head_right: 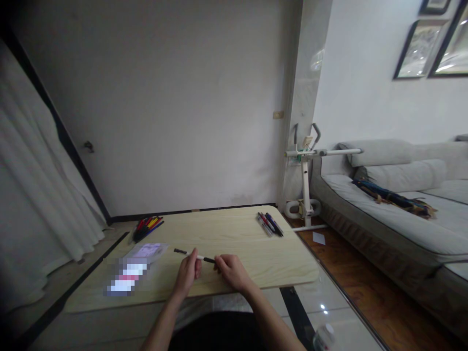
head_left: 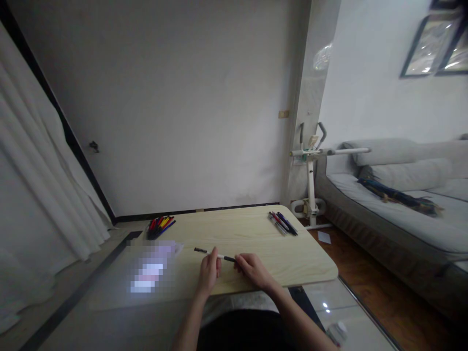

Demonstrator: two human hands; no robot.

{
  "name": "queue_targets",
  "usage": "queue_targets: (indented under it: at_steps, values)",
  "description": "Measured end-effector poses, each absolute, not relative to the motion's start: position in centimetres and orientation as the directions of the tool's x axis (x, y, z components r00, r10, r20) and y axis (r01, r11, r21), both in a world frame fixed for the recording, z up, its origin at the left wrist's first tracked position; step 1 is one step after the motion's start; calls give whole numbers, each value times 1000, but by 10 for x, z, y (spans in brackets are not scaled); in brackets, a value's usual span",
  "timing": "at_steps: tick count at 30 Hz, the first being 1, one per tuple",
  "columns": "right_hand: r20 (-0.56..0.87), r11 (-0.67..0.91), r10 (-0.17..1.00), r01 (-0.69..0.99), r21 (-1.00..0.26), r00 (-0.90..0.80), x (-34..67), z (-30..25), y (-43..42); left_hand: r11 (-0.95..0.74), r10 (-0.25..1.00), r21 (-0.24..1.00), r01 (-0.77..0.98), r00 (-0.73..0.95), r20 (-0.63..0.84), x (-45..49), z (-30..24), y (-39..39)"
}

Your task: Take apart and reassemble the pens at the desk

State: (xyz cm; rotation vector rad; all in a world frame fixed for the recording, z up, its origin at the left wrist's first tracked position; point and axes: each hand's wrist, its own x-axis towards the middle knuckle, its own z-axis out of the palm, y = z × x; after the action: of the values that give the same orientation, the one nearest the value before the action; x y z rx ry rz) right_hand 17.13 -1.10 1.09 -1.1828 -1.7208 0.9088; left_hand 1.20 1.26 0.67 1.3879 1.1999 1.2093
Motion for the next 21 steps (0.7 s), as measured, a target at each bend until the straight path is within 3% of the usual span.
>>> queue_targets:
  at_steps: [21]
  values:
    - [288,353,935,456,-817,-209,172,15,-14,-103,994,984,143,49,97,13,8,13]
